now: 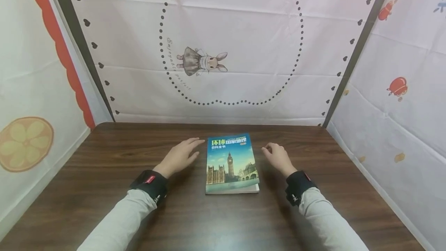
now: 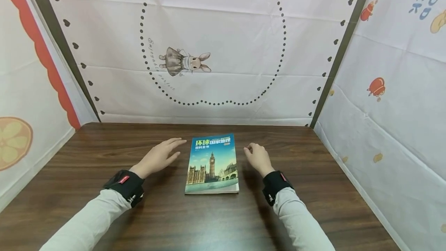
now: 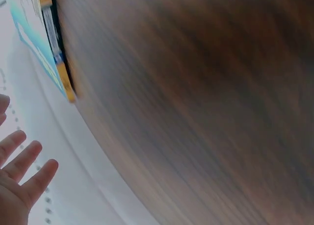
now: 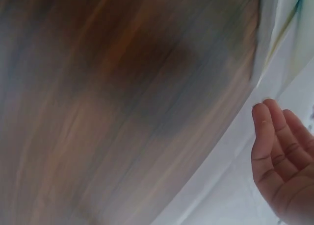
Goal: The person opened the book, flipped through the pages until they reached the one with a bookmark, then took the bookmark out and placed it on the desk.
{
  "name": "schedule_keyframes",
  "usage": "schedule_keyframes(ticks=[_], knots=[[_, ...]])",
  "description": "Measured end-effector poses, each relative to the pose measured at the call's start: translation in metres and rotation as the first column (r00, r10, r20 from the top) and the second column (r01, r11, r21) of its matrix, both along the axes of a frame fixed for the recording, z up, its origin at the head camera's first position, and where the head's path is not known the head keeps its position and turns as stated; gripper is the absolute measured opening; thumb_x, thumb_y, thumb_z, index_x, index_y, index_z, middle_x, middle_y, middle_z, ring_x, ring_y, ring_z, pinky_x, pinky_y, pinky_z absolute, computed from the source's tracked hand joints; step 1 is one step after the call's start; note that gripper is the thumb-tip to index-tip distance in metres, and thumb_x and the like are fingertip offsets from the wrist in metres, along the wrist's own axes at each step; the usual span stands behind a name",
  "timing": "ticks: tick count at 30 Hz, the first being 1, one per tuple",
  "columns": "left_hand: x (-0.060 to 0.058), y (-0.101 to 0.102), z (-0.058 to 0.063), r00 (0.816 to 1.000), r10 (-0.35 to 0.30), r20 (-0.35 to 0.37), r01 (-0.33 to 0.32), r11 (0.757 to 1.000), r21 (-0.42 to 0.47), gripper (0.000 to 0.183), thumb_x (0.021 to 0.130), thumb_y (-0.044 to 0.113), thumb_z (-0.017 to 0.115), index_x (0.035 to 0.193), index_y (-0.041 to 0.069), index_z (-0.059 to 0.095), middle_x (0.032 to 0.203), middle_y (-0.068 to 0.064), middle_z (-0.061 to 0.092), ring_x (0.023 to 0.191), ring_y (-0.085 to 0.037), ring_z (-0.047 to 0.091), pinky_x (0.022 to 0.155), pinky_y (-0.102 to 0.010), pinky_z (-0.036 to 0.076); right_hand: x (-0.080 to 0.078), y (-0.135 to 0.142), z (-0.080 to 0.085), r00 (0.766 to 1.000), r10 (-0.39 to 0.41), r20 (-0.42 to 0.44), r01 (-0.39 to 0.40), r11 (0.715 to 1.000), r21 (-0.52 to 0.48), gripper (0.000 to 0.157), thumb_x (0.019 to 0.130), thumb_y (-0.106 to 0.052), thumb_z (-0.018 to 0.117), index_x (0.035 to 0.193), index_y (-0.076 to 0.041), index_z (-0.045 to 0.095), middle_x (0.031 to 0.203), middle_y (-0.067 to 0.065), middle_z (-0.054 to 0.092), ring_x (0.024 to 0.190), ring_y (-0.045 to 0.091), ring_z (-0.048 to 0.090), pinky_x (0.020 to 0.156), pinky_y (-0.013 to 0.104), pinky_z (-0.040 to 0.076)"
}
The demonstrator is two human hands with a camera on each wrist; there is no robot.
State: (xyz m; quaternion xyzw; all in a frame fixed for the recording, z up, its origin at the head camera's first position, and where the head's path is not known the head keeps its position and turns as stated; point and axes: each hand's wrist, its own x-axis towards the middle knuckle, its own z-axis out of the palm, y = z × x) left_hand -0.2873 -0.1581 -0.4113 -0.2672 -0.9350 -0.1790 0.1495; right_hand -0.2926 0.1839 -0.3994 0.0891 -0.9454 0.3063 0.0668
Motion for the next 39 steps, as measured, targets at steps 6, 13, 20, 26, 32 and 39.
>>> schedule_keyframes(ticks=[6, 13, 20, 26, 32, 39], knots=[[0.011, 0.018, 0.009, 0.99, -0.117, -0.083, 0.115, 0.993, -0.029, 0.051, 0.087, 0.008, 0.063, 0.136, 0.011, 0.05, 0.133, -0.015, 0.055, 0.114, -0.03, 0.059, 0.089, -0.043, 0.051, 0.007, -0.022, 0.0, 0.982, 0.035, 0.184, -0.01, 0.99, -0.137, 0.034, 0.097, -0.017, 0.047, 0.074, 0.004, 0.059, 0.058, 0.01, 0.053, 0.051, 0.015, 0.046, 0.051, 0.025, 0.036], [0.02, 0.047, 0.027, 0.937, -0.274, -0.215, 0.253, 0.96, -0.123, 0.05, 0.085, 0.007, 0.064, 0.134, 0.009, 0.051, 0.128, -0.012, 0.06, 0.103, -0.022, 0.064, 0.081, -0.03, 0.054, 0.008, -0.032, 0.004, 0.957, 0.088, 0.278, -0.006, 0.959, -0.284, 0.03, 0.095, -0.015, 0.051, 0.069, -0.001, 0.056, 0.053, 0.002, 0.045, 0.049, 0.014, 0.045, 0.051, 0.025, 0.038], [0.033, 0.075, 0.038, 0.838, -0.449, -0.308, 0.393, 0.89, -0.23, 0.048, 0.082, 0.008, 0.067, 0.129, 0.008, 0.055, 0.122, -0.009, 0.064, 0.11, -0.02, 0.063, 0.092, -0.032, 0.051, 0.004, -0.039, 0.016, 0.941, 0.196, 0.278, -0.017, 0.843, -0.537, 0.025, 0.097, -0.014, 0.048, 0.092, 0.008, 0.058, 0.064, 0.0, 0.045, 0.057, 0.011, 0.043, 0.058, 0.028, 0.042], [0.049, 0.096, 0.045, 0.767, -0.487, -0.417, 0.41, 0.873, -0.265, 0.047, 0.081, 0.016, 0.072, 0.126, 0.011, 0.059, 0.121, -0.004, 0.066, 0.118, -0.019, 0.058, 0.099, -0.034, 0.046, 0.008, -0.054, 0.026, 0.964, 0.164, 0.211, -0.043, 0.873, -0.486, 0.034, 0.098, -0.021, 0.046, 0.105, 0.007, 0.063, 0.086, 0.007, 0.067, 0.072, 0.007, 0.06, 0.069, 0.027, 0.053], [0.07, 0.112, 0.051, 0.702, -0.523, -0.483, 0.33, 0.84, -0.43, 0.041, 0.082, 0.022, 0.069, 0.122, 0.015, 0.062, 0.124, 0.0, 0.064, 0.126, -0.019, 0.052, 0.109, -0.039, 0.036, 0.015, -0.07, 0.034, 0.972, 0.193, 0.137, -0.09, 0.839, -0.537, 0.035, 0.099, -0.022, 0.045, 0.104, 0.008, 0.063, 0.087, 0.016, 0.068, 0.074, 0.016, 0.064, 0.065, 0.025, 0.053], [0.086, 0.126, 0.041, 0.642, -0.561, -0.522, 0.264, 0.801, -0.538, 0.029, 0.082, 0.03, 0.068, 0.11, 0.02, 0.069, 0.106, 0.007, 0.067, 0.111, -0.014, 0.057, 0.102, -0.029, 0.041, 0.02, -0.075, 0.031, 0.936, 0.338, 0.101, -0.226, 0.794, -0.565, 0.039, 0.101, -0.021, 0.041, 0.121, 0.01, 0.054, 0.116, 0.03, 0.061, 0.106, 0.041, 0.062, 0.089, 0.048, 0.051]])
